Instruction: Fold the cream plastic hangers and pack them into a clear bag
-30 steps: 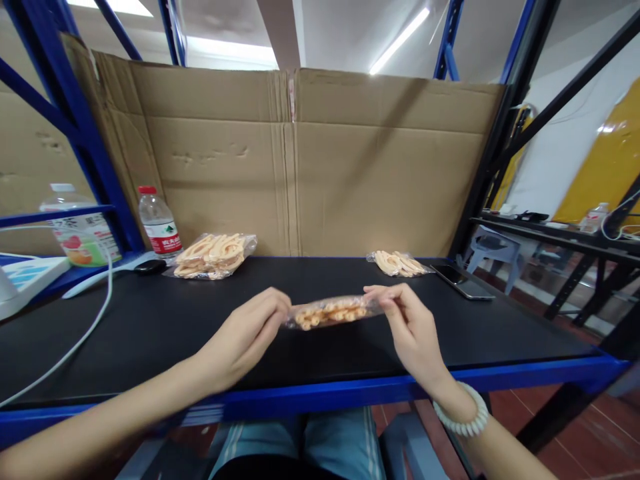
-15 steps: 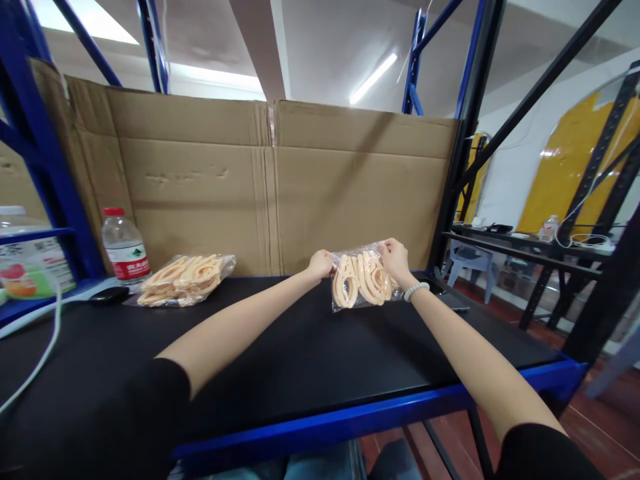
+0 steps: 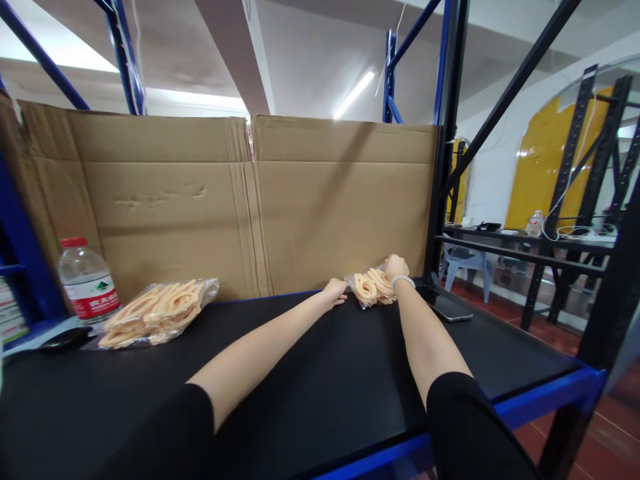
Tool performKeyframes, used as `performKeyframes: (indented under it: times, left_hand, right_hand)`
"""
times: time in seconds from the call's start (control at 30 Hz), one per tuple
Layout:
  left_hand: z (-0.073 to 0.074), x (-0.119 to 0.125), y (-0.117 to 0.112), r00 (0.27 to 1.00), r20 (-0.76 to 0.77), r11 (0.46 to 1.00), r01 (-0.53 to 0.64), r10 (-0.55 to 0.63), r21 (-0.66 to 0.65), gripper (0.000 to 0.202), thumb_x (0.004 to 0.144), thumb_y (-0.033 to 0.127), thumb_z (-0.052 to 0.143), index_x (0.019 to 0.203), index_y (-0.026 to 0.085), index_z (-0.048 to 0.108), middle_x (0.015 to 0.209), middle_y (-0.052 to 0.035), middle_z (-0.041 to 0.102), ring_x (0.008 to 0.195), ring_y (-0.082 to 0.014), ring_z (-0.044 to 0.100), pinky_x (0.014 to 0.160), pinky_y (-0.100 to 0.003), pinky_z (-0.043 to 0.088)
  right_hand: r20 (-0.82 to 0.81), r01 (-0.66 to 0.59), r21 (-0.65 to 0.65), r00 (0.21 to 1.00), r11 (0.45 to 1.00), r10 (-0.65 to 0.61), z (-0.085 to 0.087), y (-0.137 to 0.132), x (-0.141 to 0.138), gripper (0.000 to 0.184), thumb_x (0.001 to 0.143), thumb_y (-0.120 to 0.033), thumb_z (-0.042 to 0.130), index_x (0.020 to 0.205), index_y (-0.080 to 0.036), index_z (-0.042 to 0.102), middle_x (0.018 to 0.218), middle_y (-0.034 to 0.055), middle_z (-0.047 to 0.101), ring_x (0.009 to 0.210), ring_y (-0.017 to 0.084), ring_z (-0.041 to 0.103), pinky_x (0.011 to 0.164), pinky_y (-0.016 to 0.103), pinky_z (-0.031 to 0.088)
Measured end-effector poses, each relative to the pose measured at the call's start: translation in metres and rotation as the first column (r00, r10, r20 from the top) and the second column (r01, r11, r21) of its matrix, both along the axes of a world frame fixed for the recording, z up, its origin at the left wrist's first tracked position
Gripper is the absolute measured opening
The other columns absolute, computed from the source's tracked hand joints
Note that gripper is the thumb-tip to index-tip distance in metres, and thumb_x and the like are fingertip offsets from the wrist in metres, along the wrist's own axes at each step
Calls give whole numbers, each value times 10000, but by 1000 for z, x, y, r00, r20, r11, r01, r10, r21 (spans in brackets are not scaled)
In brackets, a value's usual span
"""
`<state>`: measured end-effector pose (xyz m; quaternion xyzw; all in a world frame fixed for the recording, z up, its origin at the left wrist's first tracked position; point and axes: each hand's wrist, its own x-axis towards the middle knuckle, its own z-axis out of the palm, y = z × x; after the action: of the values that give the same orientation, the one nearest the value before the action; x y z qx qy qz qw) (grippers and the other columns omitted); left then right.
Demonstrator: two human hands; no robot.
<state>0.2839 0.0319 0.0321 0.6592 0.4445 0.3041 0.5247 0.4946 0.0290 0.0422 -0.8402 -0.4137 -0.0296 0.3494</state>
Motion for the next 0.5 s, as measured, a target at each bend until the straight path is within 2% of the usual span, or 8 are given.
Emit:
performKeyframes:
  times: [0.07,0.17,0.23,0.3,0.4,0.47,0.5]
  left_hand:
    - [-4,-18,-12,997,-76,999,18,-15,37,367,878,287,567,1208,143,492,1152,-105,554,984,-222,576,831,-413,496]
    - [-8,-58,-42,987,-137,989,100,-85,110,540,761,154,638,1264,132,443,1133,-140,587,1033,-233,571,891,-325,449]
    - [-11,-91,-67,978,-153,973,169,-145,156,553,725,130,634,1250,159,463,1242,-142,538,1054,-232,566,910,-317,441]
    - [-13,-127,-92,966,-168,952,229,-196,205,553,706,113,619,1237,169,474,1263,-135,529,1089,-231,552,945,-339,430]
    - [-16,-176,-122,909,-293,814,400,-295,422,511,748,149,565,1247,170,458,1254,-140,542,1130,-238,536,984,-428,415]
    - [-18,-199,-131,896,-314,738,437,-313,514,504,765,155,542,1258,200,449,1250,-126,553,1131,-232,541,979,-455,424]
    - [-19,-207,-132,899,-315,722,434,-305,539,491,772,158,532,1254,206,450,1240,-122,560,1122,-227,548,969,-457,435]
  right_hand:
    - [22,24,-3,999,1000,-24,-1,-7,7,251,938,-275,497,1087,-103,604,1058,117,637,974,205,611,845,381,484]
    - [36,32,-38,999,999,-31,4,-27,29,269,883,-166,529,1119,-77,622,1117,185,621,1058,248,585,865,333,457]
    - [17,21,-109,1000,994,-19,7,-47,47,249,816,-138,591,1033,-46,671,1064,218,638,1071,290,577,860,314,443]
    - [-24,7,-199,1000,980,-12,5,-69,62,266,732,-193,694,931,-17,696,970,231,660,1020,327,596,826,329,456]
    - [-108,-8,-291,994,957,-25,-4,-98,73,443,594,-322,809,882,-5,694,874,225,670,868,324,638,723,349,497]
    - [-153,-13,-313,988,950,-37,-11,-109,74,498,541,-359,835,870,-15,693,838,216,671,795,308,646,673,359,510]
    - [-165,-12,-312,985,950,-42,-14,-112,73,505,521,-361,843,859,-17,693,824,215,670,776,307,647,661,367,513]
